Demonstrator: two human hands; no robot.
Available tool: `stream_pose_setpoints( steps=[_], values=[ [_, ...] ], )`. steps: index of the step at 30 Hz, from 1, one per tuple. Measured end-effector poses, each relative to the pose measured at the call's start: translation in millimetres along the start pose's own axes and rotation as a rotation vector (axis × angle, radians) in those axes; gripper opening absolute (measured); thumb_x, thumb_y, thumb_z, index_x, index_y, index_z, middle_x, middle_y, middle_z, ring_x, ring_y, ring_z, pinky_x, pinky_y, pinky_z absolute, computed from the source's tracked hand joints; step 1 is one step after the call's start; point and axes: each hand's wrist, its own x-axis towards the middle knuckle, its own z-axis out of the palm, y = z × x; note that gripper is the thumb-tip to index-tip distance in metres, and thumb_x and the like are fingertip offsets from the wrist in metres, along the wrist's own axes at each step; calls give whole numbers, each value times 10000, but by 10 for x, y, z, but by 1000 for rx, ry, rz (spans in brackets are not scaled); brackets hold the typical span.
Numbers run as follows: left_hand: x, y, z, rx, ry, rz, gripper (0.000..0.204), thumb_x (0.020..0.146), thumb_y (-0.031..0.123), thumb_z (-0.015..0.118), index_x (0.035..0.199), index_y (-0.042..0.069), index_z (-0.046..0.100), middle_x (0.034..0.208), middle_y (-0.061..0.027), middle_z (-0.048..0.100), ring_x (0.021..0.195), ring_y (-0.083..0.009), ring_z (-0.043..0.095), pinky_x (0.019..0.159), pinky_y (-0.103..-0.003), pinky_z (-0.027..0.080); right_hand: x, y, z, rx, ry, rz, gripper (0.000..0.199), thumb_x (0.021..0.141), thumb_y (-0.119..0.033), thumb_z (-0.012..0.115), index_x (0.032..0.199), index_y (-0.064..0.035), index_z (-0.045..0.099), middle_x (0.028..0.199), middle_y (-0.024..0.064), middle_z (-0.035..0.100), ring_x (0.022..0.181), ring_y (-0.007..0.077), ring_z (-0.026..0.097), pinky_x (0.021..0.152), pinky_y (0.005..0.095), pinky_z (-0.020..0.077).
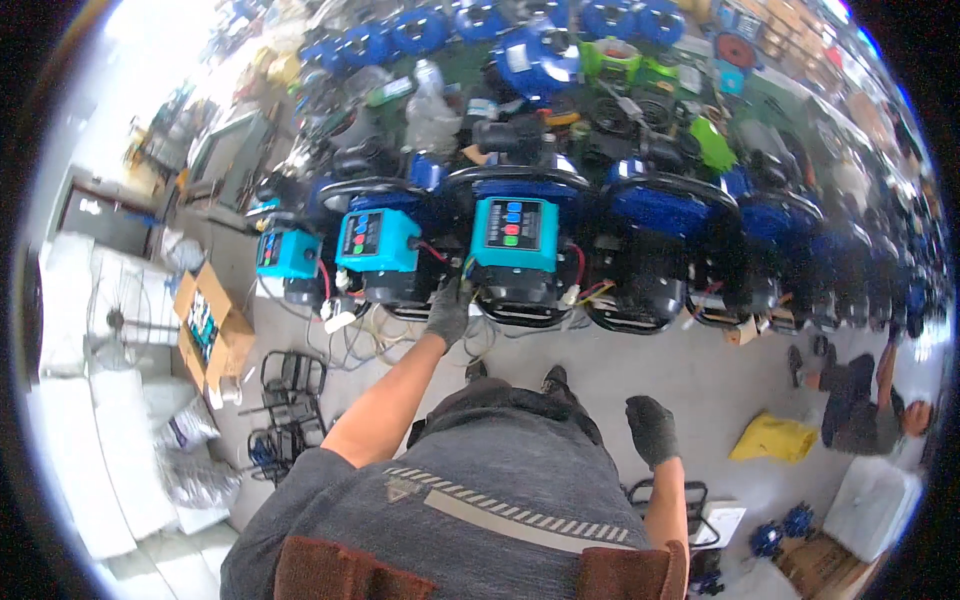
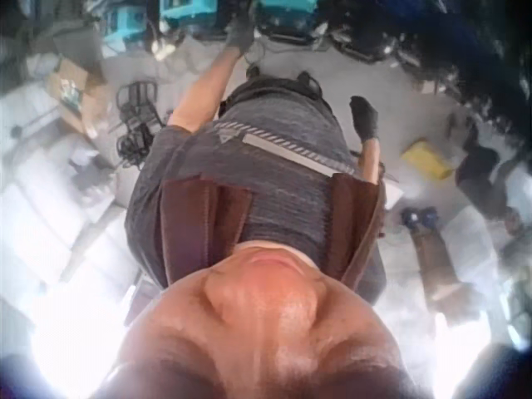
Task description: Assemble electronic control modules onto industrial water pump motors and connect the wiring harnesses.
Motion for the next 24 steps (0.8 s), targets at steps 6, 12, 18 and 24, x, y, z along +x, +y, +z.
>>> stream_pose_setpoints(
  steps=[6,12,18,24],
  values=[
    [-121,89,-539,34,-161,-13,693,1040,450,530,1524,-28,393,1466,-302,508,1371,-440,488,1146,-447,398,-46,86,-121,142,91,103,226,964,-169,651,1127,-32,728,1129,182,742,1060,358,704,931,408,557],
    [-357,956,-1587,231,72,75,301,1021,310,595,1204,80,661,1183,-191,678,1115,-391,637,943,-462,525,136,108,9,557,216,335,310,989,-174,685,1270,-51,641,1007,109,732,913,165,696,791,336,573],
    [443,2234,-2226,167,418,667,366,1033,334,584,1290,77,626,1213,-167,676,1155,-398,624,995,-477,480,615,-59,108,1221,188,501,436,989,-276,691,1339,-49,564,1122,79,651,940,212,690,779,358,593],
    [1000,2395,-2040,476,121,482,474,1019,565,516,1117,116,633,1010,-156,736,985,-406,695,837,-519,533,1143,107,511,1554,105,724,437,1016,-237,627,1405,-81,502,1317,148,576,1114,358,653,880,511,615]
  ],
)
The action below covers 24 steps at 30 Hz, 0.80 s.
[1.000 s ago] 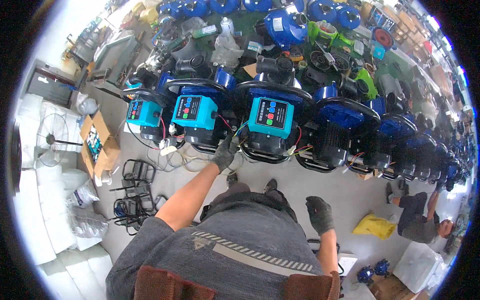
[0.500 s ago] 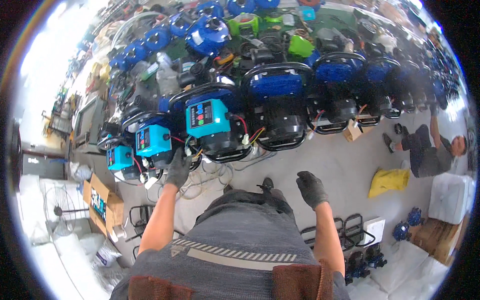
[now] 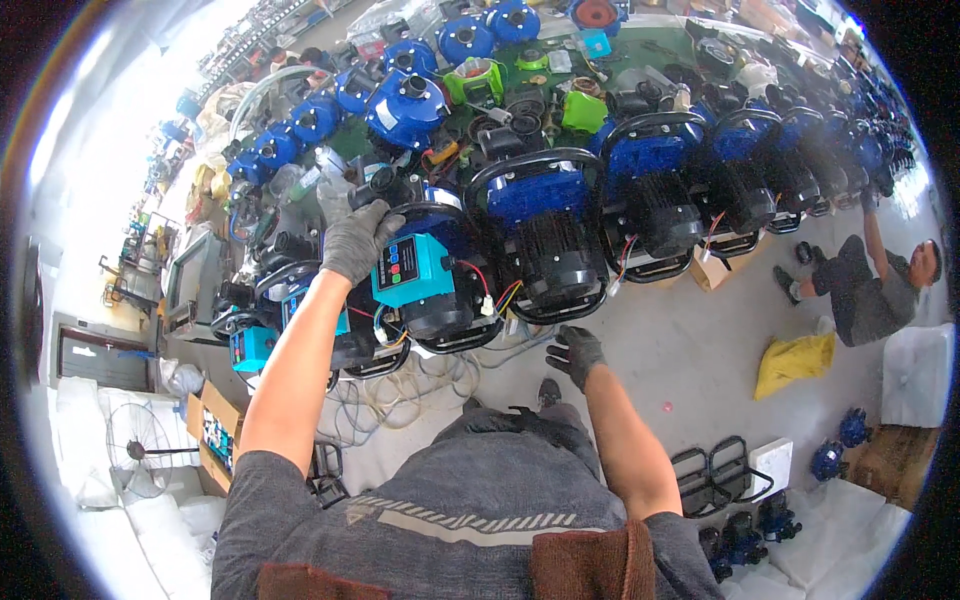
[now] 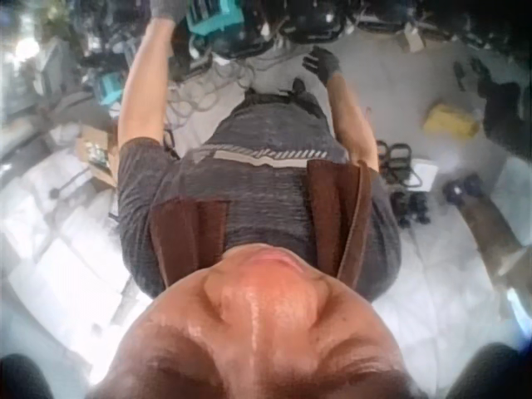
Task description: Assemble electronic control modules onto industrial water pump motors and connect the wiring harnesses.
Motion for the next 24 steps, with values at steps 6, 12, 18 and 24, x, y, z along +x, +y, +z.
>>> stream_pose_setpoints(
  steps=[6,12,18,24],
  values=[
    [22,-68,-2,86,102,146,483,997,597,546,1053,123,618,878,-189,731,871,-440,704,740,-554,536,619,263,277,228,-40,-46,342,1040,-249,598,1350,-125,525,1260,135,643,1060,349,671,875,501,608],
    [48,-94,0,91,2,66,511,982,623,548,1014,119,622,838,-198,721,836,-445,702,707,-552,535,934,269,491,462,81,-91,277,1051,-214,556,1242,-31,635,1195,180,692,1045,357,707,827,497,653],
    [90,-155,11,52,-83,37,511,973,615,576,1046,111,627,809,-213,704,825,-443,704,692,-540,544,1573,557,219,-59,1,-408,263,1041,-144,525,1231,-18,655,1156,194,723,1024,363,723,841,496,649],
    [94,-261,42,-44,-114,54,523,949,622,607,1040,107,632,795,-206,695,820,-425,701,687,-517,539,2161,885,-123,-366,-60,-488,607,852,-393,734,1404,-190,585,1323,128,680,1156,323,652,987,457,545]
  ],
)
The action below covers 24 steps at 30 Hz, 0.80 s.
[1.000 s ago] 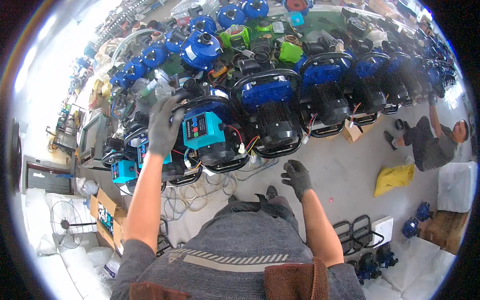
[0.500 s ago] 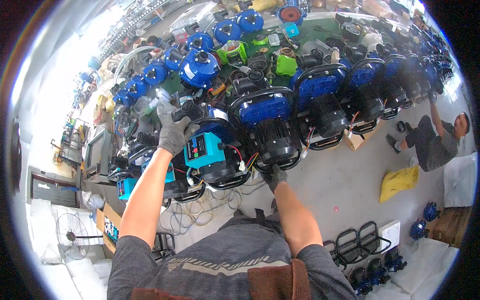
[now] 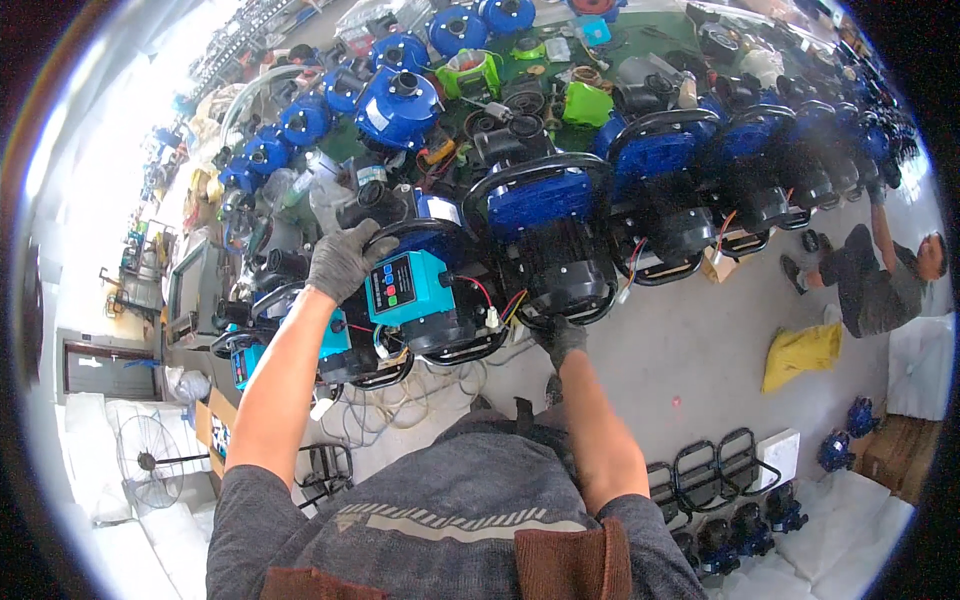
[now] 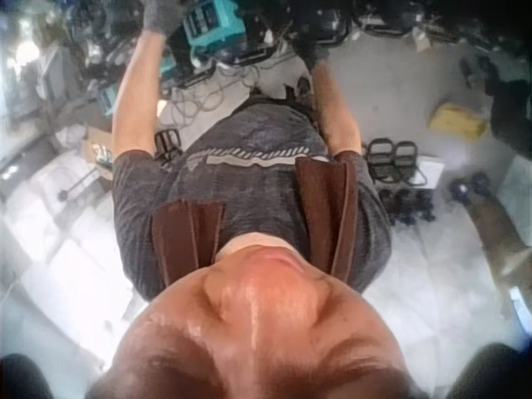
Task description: Assemble electronic control modules onto industrial water pump motors and connect the wiring harnesses.
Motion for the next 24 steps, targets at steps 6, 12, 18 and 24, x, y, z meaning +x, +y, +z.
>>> stream_pose_setpoints(
  steps=[6,12,18,24],
  values=[
    [60,-73,22,5,9,9,541,938,658,591,966,120,633,766,-167,700,790,-409,702,665,-510,541,-316,-606,114,178,66,-51,333,1001,-189,611,1309,-62,596,1282,161,669,1137,377,671,987,557,581],
    [16,2,66,2,77,3,536,931,654,601,899,120,640,748,-140,694,751,-388,699,643,-491,536,-940,-1510,95,424,137,377,461,997,-366,673,1339,-92,529,1219,189,672,1013,327,720,835,481,640],
    [7,40,66,52,101,-21,444,931,573,664,984,132,663,802,-158,709,804,-407,702,678,-502,544,-1320,-1268,-511,375,121,436,462,1014,-340,650,1348,-70,480,1209,196,661,982,401,717,831,495,633],
    [-7,98,-22,-14,40,-58,512,942,613,622,1083,126,687,905,-167,732,908,-397,707,780,-501,550,-1821,-515,-1939,125,222,478,285,1000,-257,657,1224,-116,552,1123,170,684,879,342,723,730,478,636]
  ],
)
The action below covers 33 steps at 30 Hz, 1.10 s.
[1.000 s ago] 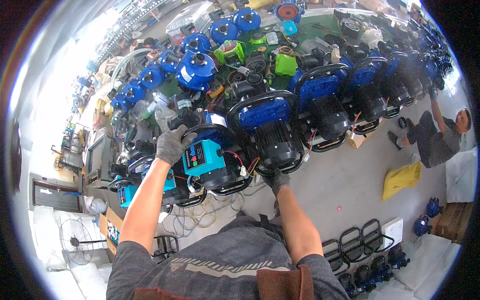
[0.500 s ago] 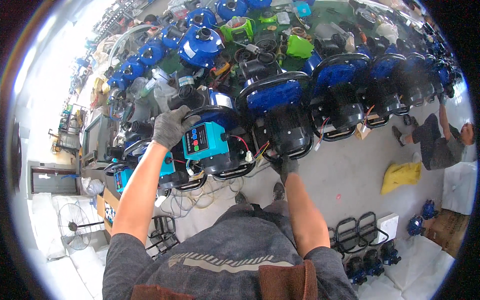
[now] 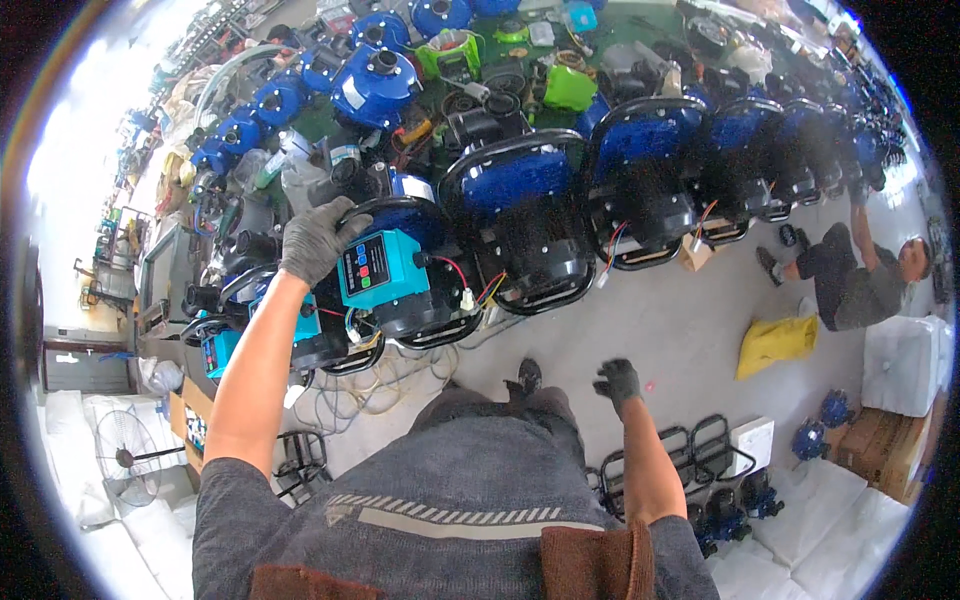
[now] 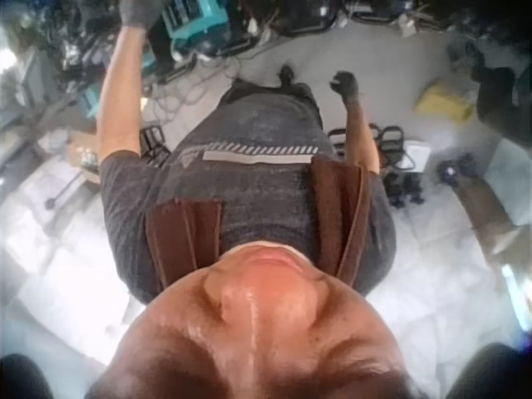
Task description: Assemble electronic control modules onto industrial water pump motors and connect the wiring harnesses.
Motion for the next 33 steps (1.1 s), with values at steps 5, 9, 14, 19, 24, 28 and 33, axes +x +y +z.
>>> stream_pose_setpoints(
  steps=[5,9,14,19,24,28,33],
  values=[
    [-270,76,-105,-254,239,119,466,969,414,679,1322,114,632,1264,-191,652,1158,-407,624,979,-472,499,-89,701,-1313,-492,161,99,230,970,-260,639,1166,-143,619,1075,129,712,917,294,717,700,460,614],
    [-1183,-59,329,-237,592,-10,386,941,76,671,1319,13,618,1283,-214,628,1194,-416,589,1053,-463,461,-551,1142,-1856,-1785,-155,-204,289,916,-353,663,1142,-175,694,1095,106,734,992,291,710,803,458,581],
    [-2966,-646,2131,-1177,298,-453,270,979,52,624,1247,17,640,1179,-143,680,1101,-290,648,930,-412,533,-767,1482,-1849,-2131,-309,-290,293,890,-372,683,1127,-206,734,1100,118,743,1014,312,712,837,480,566],
    [-5422,-1066,3554,-560,-303,-864,248,981,219,645,1205,114,668,949,-91,713,847,-235,684,756,-404,574,-660,1453,-1056,-245,123,214,234,929,-256,697,1126,-150,626,1039,134,730,801,339,731,642,501,586],
    [-7069,-1060,3739,-1472,-268,-1572,142,996,248,665,1071,150,597,847,-65,671,636,-250,615,539,-463,484,-788,902,-127,-216,82,280,184,986,-260,644,1127,-155,588,1054,177,727,673,318,705,566,451,574],
    [-7534,-895,3843,-1620,-26,-1602,186,1005,265,683,1129,144,614,875,-68,696,644,-231,630,534,-422,485,-1065,617,563,-626,55,211,153,900,-248,720,1013,-162,664,1021,41,745,906,235,695,734,435,579],
    [-7812,-767,3839,-1651,286,-1525,235,1015,231,675,1196,87,637,872,-74,706,688,-201,647,564,-370,530,-1355,602,1359,-822,-23,181,128,882,-240,740,960,-148,695,955,-17,743,958,192,695,780,399,584]
  ],
)
